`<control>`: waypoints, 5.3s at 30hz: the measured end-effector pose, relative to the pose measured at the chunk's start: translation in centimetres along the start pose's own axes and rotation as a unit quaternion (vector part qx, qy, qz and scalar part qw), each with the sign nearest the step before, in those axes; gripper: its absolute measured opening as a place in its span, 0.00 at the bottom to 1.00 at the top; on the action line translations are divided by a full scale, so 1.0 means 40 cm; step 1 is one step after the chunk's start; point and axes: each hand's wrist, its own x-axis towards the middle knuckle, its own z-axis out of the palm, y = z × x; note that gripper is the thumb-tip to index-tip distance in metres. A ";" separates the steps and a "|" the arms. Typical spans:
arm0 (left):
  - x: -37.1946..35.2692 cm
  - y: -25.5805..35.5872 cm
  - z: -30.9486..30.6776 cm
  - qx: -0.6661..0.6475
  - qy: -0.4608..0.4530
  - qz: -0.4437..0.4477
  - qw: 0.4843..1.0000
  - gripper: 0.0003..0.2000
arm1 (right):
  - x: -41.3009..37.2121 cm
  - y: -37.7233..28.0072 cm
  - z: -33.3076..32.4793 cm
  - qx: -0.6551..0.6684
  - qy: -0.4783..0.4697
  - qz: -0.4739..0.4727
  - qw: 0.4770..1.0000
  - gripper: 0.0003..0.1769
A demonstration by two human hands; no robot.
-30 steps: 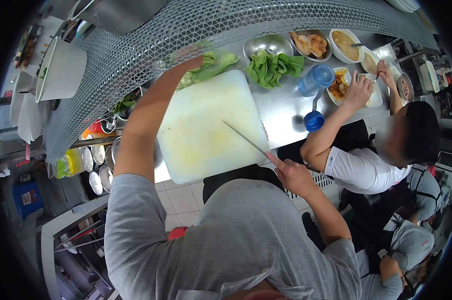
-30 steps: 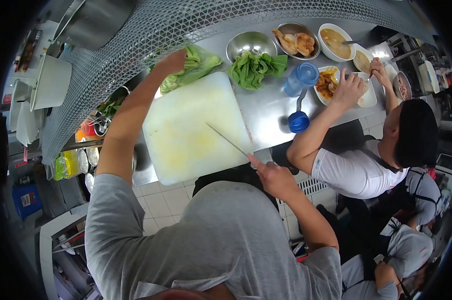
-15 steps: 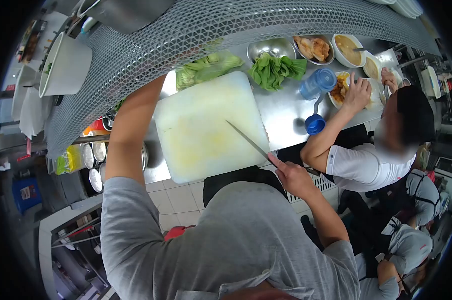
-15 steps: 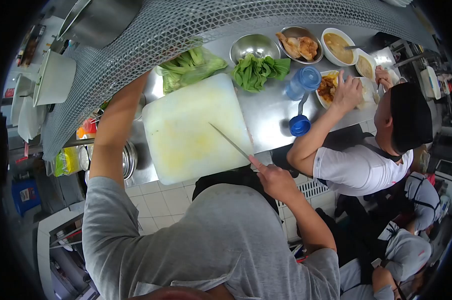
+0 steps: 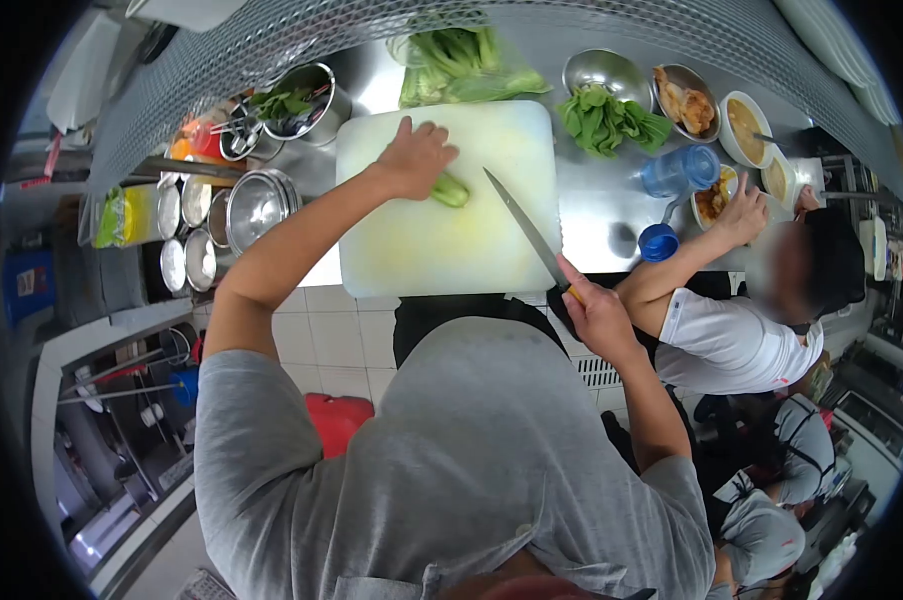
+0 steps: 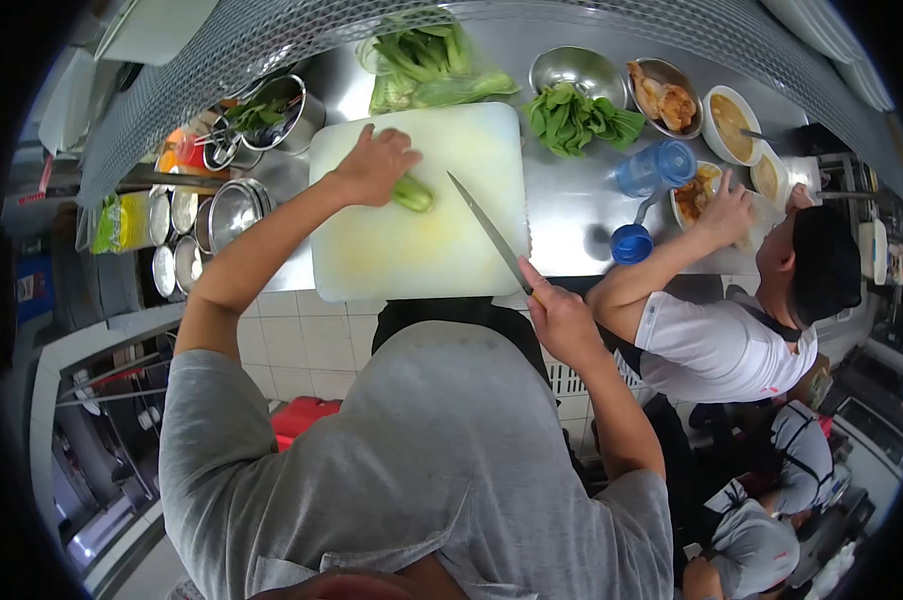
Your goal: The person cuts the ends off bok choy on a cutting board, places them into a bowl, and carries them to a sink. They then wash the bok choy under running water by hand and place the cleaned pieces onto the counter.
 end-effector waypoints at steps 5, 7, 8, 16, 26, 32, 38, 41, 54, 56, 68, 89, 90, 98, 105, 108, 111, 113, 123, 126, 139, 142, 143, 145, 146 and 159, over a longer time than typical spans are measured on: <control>-0.079 0.013 -0.027 -0.138 0.133 -0.099 0.976 0.22 | 0.008 -0.011 -0.001 -0.002 0.002 -0.024 1.000 0.35; -0.086 0.025 0.025 -0.171 0.160 -0.102 0.967 0.20 | 0.010 -0.027 -0.013 -0.021 -0.013 -0.022 0.999 0.35; -0.087 0.029 0.051 -0.187 0.174 -0.103 0.961 0.19 | 0.013 -0.036 -0.018 -0.030 -0.019 -0.021 0.999 0.36; -0.099 0.039 0.106 -0.247 0.148 -0.139 0.948 0.12 | 0.017 -0.059 -0.021 -0.059 -0.040 -0.034 0.997 0.37; -0.109 0.086 0.041 -0.139 0.213 -0.119 0.960 0.21 | 0.008 -0.029 -0.007 -0.072 0.014 -0.029 0.997 0.36; -0.029 0.032 0.005 -0.027 0.122 -0.039 0.991 0.24 | 0.016 0.005 0.012 -0.244 0.024 0.006 0.970 0.34; 0.246 -0.181 -0.130 -0.114 0.241 -0.057 0.962 0.11 | 0.015 0.042 0.064 -0.205 0.058 -0.033 0.977 0.35; 0.406 -0.202 -0.123 -0.014 0.180 -0.106 0.978 0.12 | 0.010 0.033 0.061 -0.177 0.073 -0.027 0.981 0.33; 0.522 -0.331 -0.014 0.065 0.105 -0.079 0.989 0.14 | -0.040 0.044 0.066 -0.134 0.095 0.017 0.986 0.32; 0.464 -0.330 -0.070 0.014 0.107 -0.084 0.991 0.14 | -0.043 0.039 0.055 -0.142 0.090 0.024 0.985 0.31; 0.124 -0.229 -0.325 -0.125 0.061 -0.105 0.985 0.19 | 0.028 0.016 0.021 -0.008 -0.072 -0.078 0.994 0.32; -0.171 -0.022 0.098 -0.100 0.109 -0.049 0.988 0.12 | 0.139 -0.039 0.058 0.055 0.023 -0.013 0.998 0.32; -0.180 -0.012 0.110 -0.144 0.105 -0.060 0.982 0.11 | 0.130 -0.046 0.051 0.046 0.011 -0.010 0.999 0.32; -0.195 -0.001 0.084 -0.180 0.145 -0.134 0.964 0.19 | 0.052 -0.074 0.043 0.005 -0.017 -0.055 0.998 0.33; -0.177 -0.014 0.144 -0.239 0.137 -0.147 0.950 0.21 | 0.035 -0.113 0.027 -0.086 -0.048 -0.052 0.994 0.35; -0.165 -0.025 0.146 -0.252 0.130 -0.142 0.948 0.21 | 0.046 -0.117 0.031 -0.100 -0.043 -0.064 0.992 0.35; -0.160 -0.030 0.143 -0.251 0.118 -0.145 0.950 0.20 | 0.052 -0.110 0.038 -0.116 -0.041 -0.080 0.989 0.36; -0.157 -0.034 0.141 -0.248 0.108 -0.150 0.951 0.20 | 0.055 -0.109 0.038 -0.130 -0.043 -0.088 0.987 0.36; -0.154 -0.030 0.114 -0.247 0.073 -0.167 0.952 0.22 | 0.070 -0.108 0.037 -0.163 -0.046 -0.101 0.980 0.36; -0.153 -0.029 0.113 -0.246 0.067 -0.171 0.952 0.22 | 0.071 -0.112 0.035 -0.169 -0.053 -0.096 0.979 0.36; -0.146 -0.027 0.101 -0.241 0.048 -0.175 0.954 0.22 | 0.084 -0.111 0.048 -0.208 -0.083 -0.065 0.972 0.37; -0.142 -0.030 0.102 -0.236 0.043 -0.174 0.955 0.22 | 0.090 -0.108 0.049 -0.208 -0.087 -0.068 0.972 0.36; -0.141 -0.030 0.100 -0.234 0.039 -0.175 0.955 0.22 | 0.091 -0.108 0.048 -0.209 -0.089 -0.070 0.971 0.36; -0.139 -0.031 0.096 -0.231 0.032 -0.178 0.956 0.23 | 0.096 -0.108 0.046 -0.202 -0.086 -0.083 0.972 0.37; -0.139 -0.030 0.092 -0.231 0.029 -0.179 0.956 0.23 | 0.099 -0.108 0.045 -0.198 -0.085 -0.090 0.972 0.37; -0.137 -0.031 0.070 -0.237 0.005 -0.181 0.955 0.25 | 0.155 -0.094 0.085 -0.222 -0.118 -0.094 0.963 0.40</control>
